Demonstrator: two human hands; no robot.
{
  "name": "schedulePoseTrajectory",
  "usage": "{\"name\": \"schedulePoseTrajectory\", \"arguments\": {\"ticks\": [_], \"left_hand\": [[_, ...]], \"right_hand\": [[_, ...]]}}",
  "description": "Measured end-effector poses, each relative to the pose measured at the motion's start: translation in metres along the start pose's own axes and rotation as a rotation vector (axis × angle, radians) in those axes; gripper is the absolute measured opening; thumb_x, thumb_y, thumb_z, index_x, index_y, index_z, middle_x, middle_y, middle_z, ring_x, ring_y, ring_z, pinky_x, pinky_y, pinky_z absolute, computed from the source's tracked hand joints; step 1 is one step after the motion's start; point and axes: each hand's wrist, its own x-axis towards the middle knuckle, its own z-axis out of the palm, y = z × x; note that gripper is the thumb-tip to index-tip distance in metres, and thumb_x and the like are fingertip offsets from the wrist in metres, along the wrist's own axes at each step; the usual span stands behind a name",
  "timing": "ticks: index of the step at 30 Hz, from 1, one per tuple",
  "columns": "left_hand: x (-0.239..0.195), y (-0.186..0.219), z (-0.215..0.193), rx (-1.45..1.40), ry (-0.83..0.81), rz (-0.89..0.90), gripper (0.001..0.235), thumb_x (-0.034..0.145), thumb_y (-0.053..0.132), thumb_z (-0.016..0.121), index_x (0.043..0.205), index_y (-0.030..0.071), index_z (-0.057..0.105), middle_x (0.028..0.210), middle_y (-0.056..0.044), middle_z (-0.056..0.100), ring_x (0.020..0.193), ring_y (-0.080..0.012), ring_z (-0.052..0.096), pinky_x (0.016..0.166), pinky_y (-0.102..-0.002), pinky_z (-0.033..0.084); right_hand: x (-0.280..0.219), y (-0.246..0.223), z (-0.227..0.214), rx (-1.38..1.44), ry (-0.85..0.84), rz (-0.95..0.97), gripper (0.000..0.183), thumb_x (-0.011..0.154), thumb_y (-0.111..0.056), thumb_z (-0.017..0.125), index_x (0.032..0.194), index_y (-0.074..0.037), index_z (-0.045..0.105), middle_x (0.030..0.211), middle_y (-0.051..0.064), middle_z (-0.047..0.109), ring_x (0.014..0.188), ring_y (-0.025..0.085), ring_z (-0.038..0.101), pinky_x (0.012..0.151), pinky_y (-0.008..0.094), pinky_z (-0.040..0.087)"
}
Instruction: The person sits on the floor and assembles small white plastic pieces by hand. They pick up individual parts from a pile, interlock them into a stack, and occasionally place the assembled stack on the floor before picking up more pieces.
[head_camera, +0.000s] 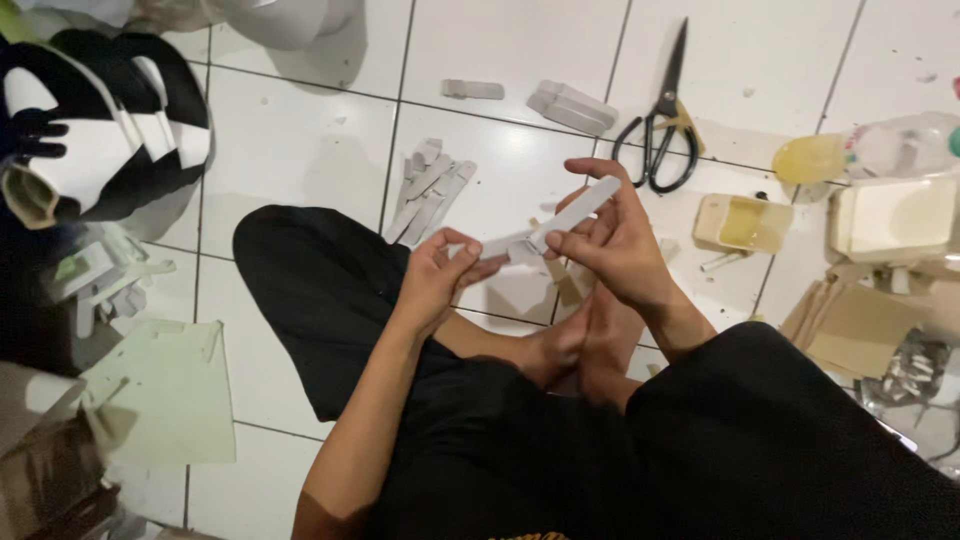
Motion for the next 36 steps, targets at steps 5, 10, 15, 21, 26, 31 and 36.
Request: {"name": "schedulePoseTrajectory", "arguments": {"ticks": [5,10,15,21,26,31,36], "left_hand": [[0.0,0.021,0.036,0.039,0.017,0.026,0.023,0.089,0.009,0.064,0.105,-0.005,0.054,0.087,-0.029,0.067,0.09,-0.0396,0.068,0.082,-0.041,0.059],[-0.003,0.011,0.045,0.053,0.028,0.013,0.03,0.09,0.011,0.063,0.112,-0.008,0.057,0.09,-0.029,0.067,0.091,-0.037,0.068,0.083,-0.04,0.058],[-0.006,-0.005,0.039,0.086,-0.043,-0.094,0.031,0.09,0.014,0.063,0.112,-0.007,0.058,0.09,-0.028,0.067,0.092,-0.0363,0.067,0.084,-0.038,0.057],[-0.009,-0.008,0.044,0.077,-0.098,-0.136,0.027,0.091,0.009,0.061,0.112,-0.009,0.06,0.09,-0.029,0.067,0.092,-0.0371,0.067,0.083,-0.042,0.056],[-0.006,0.007,0.048,0.099,-0.108,-0.111,0.028,0.087,0.006,0.065,0.112,-0.008,0.06,0.093,-0.024,0.067,0.091,-0.035,0.068,0.081,-0.04,0.058],[-0.008,0.027,0.054,0.108,-0.177,-0.045,0.031,0.089,0.009,0.064,0.115,-0.008,0.06,0.096,-0.025,0.068,0.092,-0.028,0.068,0.082,-0.038,0.058],[-0.018,0.041,0.066,0.209,-0.26,-0.061,0.032,0.088,0.004,0.061,0.119,-0.006,0.059,0.094,-0.017,0.068,0.092,-0.0255,0.068,0.085,-0.036,0.058]], "right_hand": [[-0.019,-0.012,-0.004,0.101,0.132,0.015,0.05,0.078,0.007,0.066,0.119,-0.001,0.039,0.083,0.015,0.059,0.066,0.023,0.069,0.063,0.036,0.064],[-0.021,-0.009,-0.009,0.134,0.231,0.018,0.027,0.083,-0.004,0.067,0.101,0.004,0.049,0.078,0.018,0.062,0.065,0.025,0.069,0.063,0.04,0.065],[-0.025,-0.009,-0.01,0.106,0.329,0.057,0.021,0.084,-0.001,0.068,0.096,0.004,0.051,0.084,0.02,0.063,0.072,0.026,0.07,0.066,0.036,0.064],[-0.02,-0.012,-0.004,-0.038,0.176,0.184,0.033,0.087,-0.004,0.062,0.118,0.006,0.057,0.106,0.017,0.065,0.095,0.024,0.067,0.084,0.032,0.059],[-0.021,-0.022,0.006,-0.128,-0.017,0.294,0.032,0.083,0.002,0.064,0.114,0.007,0.059,0.092,0.022,0.068,0.077,0.025,0.07,0.073,0.034,0.061],[-0.021,-0.035,-0.006,-0.342,0.03,0.094,0.026,0.073,-0.011,0.079,0.097,-0.003,0.072,0.088,0.012,0.07,0.07,0.008,0.058,0.065,0.024,0.053],[-0.032,-0.076,0.028,-0.525,-0.152,0.03,0.029,0.067,-0.001,0.08,0.096,-0.005,0.074,0.079,0.01,0.074,0.069,0.009,0.062,0.069,0.028,0.056]]}}
